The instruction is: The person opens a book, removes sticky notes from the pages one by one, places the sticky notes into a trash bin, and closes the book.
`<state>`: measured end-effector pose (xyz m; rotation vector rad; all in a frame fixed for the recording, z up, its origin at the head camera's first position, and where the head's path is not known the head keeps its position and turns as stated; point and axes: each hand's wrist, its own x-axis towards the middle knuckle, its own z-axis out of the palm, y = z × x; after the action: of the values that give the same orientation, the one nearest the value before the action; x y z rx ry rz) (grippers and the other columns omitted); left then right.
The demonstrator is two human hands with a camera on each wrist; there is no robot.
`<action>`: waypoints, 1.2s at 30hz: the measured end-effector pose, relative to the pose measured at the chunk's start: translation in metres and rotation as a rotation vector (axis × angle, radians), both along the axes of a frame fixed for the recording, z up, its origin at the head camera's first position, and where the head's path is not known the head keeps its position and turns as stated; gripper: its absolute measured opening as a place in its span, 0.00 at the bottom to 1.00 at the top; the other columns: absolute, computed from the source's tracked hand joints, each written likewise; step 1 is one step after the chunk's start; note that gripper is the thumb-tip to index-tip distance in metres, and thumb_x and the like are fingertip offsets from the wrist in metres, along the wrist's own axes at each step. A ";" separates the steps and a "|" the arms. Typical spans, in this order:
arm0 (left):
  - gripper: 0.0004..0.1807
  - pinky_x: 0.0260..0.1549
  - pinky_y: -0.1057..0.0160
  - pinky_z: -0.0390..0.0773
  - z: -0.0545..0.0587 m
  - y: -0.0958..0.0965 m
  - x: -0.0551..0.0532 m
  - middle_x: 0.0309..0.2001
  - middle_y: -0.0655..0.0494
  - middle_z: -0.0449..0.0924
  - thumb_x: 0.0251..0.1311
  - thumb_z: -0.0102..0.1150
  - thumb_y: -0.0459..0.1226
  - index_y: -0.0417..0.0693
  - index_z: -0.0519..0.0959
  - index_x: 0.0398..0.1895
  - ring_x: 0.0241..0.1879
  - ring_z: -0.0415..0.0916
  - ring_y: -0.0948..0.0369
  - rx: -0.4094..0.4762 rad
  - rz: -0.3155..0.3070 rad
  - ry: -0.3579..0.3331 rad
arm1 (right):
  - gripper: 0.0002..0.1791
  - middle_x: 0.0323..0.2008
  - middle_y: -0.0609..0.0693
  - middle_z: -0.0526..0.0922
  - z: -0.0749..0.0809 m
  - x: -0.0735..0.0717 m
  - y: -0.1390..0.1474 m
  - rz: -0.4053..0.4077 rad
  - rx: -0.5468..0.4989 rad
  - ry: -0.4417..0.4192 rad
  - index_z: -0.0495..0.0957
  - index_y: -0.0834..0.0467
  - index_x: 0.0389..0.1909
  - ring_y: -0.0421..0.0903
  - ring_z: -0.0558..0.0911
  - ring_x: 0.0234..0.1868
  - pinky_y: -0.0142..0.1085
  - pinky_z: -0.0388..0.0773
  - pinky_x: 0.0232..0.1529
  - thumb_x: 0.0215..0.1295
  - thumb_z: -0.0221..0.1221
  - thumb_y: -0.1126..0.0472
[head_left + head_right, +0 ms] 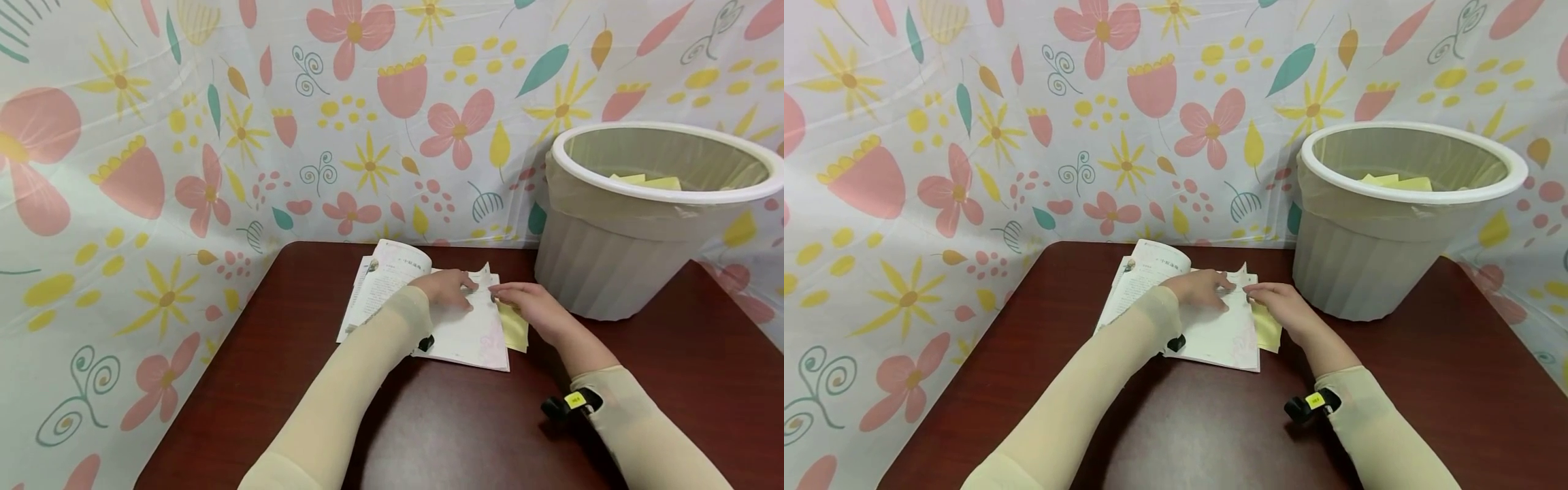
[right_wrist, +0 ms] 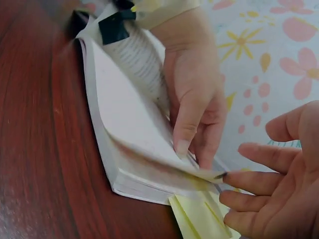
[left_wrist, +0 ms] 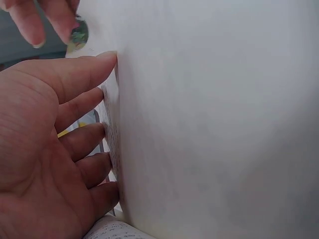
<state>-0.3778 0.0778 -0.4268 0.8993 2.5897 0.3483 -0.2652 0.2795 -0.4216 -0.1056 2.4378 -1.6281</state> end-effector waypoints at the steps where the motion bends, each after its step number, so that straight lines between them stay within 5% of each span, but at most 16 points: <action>1: 0.32 0.78 0.61 0.60 0.000 0.000 0.000 0.80 0.62 0.62 0.64 0.65 0.51 0.69 0.73 0.72 0.81 0.54 0.61 0.002 0.000 -0.001 | 0.28 0.74 0.68 0.66 -0.001 -0.001 0.001 -0.005 -0.023 -0.001 0.67 0.70 0.72 0.60 0.64 0.77 0.60 0.57 0.78 0.82 0.44 0.56; 4: 0.32 0.78 0.61 0.59 0.002 0.001 0.001 0.80 0.62 0.61 0.64 0.65 0.51 0.69 0.73 0.73 0.81 0.54 0.61 0.004 0.007 -0.008 | 0.27 0.73 0.69 0.68 -0.003 0.000 0.001 0.017 -0.005 0.025 0.69 0.70 0.71 0.59 0.66 0.75 0.57 0.62 0.76 0.83 0.44 0.56; 11: 0.33 0.78 0.60 0.59 0.006 0.002 0.002 0.81 0.61 0.59 0.63 0.66 0.50 0.69 0.73 0.73 0.81 0.54 0.60 0.019 0.028 -0.012 | 0.23 0.68 0.65 0.76 -0.009 0.000 -0.004 0.147 0.248 0.182 0.77 0.63 0.66 0.58 0.71 0.70 0.47 0.71 0.66 0.80 0.51 0.55; 16: 0.33 0.78 0.60 0.59 0.008 0.001 0.002 0.80 0.60 0.60 0.62 0.67 0.50 0.69 0.74 0.72 0.80 0.56 0.60 0.032 0.025 -0.004 | 0.23 0.63 0.63 0.82 -0.012 0.000 -0.006 0.223 0.338 0.228 0.78 0.65 0.65 0.56 0.76 0.66 0.43 0.75 0.62 0.79 0.53 0.56; 30: 0.30 0.77 0.61 0.61 0.008 0.001 0.001 0.79 0.58 0.64 0.67 0.62 0.51 0.65 0.73 0.73 0.79 0.58 0.59 0.026 -0.015 -0.013 | 0.21 0.62 0.63 0.82 -0.017 0.001 -0.002 0.242 0.366 0.257 0.79 0.66 0.63 0.62 0.75 0.68 0.46 0.74 0.64 0.78 0.53 0.58; 36: 0.30 0.75 0.61 0.65 0.005 -0.003 -0.003 0.73 0.57 0.73 0.70 0.61 0.50 0.57 0.73 0.74 0.75 0.66 0.58 0.183 -0.011 -0.022 | 0.21 0.62 0.62 0.83 -0.017 0.003 -0.003 0.238 0.363 0.255 0.81 0.66 0.62 0.58 0.76 0.67 0.36 0.75 0.60 0.78 0.54 0.58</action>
<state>-0.3809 0.0751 -0.4214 0.9640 2.5628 0.5971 -0.2619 0.2770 -0.4389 -0.5516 2.7371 -1.1128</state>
